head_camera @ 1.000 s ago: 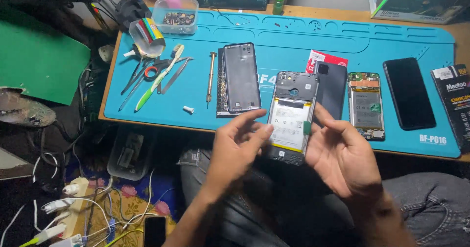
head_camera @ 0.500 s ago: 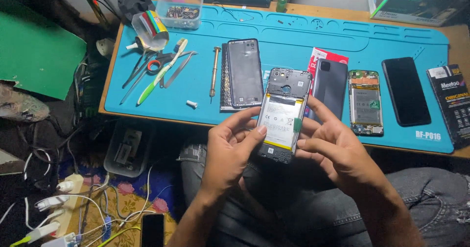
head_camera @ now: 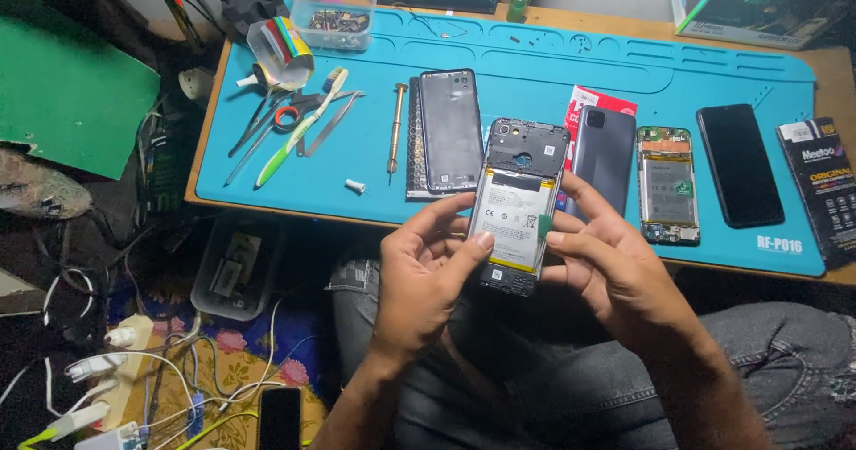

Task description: Installing a new battery into a mobile phone chassis and cleaning the components.

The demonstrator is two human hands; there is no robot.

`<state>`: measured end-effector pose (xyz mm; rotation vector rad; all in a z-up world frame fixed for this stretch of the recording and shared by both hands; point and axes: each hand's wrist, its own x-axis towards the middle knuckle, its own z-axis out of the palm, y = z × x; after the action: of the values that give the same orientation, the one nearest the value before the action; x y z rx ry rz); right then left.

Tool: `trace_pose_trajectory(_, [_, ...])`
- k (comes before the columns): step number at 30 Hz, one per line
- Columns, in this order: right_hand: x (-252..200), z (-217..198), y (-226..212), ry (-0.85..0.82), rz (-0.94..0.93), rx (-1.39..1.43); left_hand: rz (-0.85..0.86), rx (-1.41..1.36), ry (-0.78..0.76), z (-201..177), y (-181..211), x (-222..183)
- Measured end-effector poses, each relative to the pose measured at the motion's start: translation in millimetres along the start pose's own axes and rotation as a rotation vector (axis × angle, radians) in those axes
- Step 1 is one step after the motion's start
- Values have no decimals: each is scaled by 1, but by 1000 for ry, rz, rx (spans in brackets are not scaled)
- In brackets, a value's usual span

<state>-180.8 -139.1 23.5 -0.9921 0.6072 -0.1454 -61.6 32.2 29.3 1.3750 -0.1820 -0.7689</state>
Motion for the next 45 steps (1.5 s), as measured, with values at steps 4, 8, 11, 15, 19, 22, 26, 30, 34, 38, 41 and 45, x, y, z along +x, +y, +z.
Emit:
trace_pose_trajectory(4, [8,9,0,100,39,-140,-17,9,71,5,-9,3])
trace_pose_trajectory(8, [25,19,-6,209,45,-251,6,99,100,2,-9,10])
trace_pose_trajectory(11, [30,23,-14,277,67,-200,101,262,156,-4,-2,20])
trace_pose_trajectory(15, [25,20,-28,378,42,-282,523,879,390,-24,-16,61])
trace_pose_trajectory(19, [30,3,-27,349,-51,-264,275,1115,318,-27,-22,97])
trace_pose_trajectory(22, [40,2,-28,344,-36,-292,289,1192,333,-29,-24,104])
trace_pose_trajectory(26, [75,-9,-10,236,-128,-360,339,1045,395,-52,-4,86])
trace_pose_trajectory(30, [122,-2,9,146,-159,-472,465,1049,566,-95,15,62])
trace_pose_trajectory(34, [144,27,11,168,-133,-531,503,1077,645,-132,14,61])
trace_pose_trajectory(38, [153,34,12,178,-142,-542,515,1055,649,-146,17,67])
trace_pose_trajectory(41, [150,20,8,214,-165,-536,518,1023,619,-136,23,67])
trace_pose_trajectory(45, [130,20,-28,406,-60,-541,460,1039,495,-119,21,71])
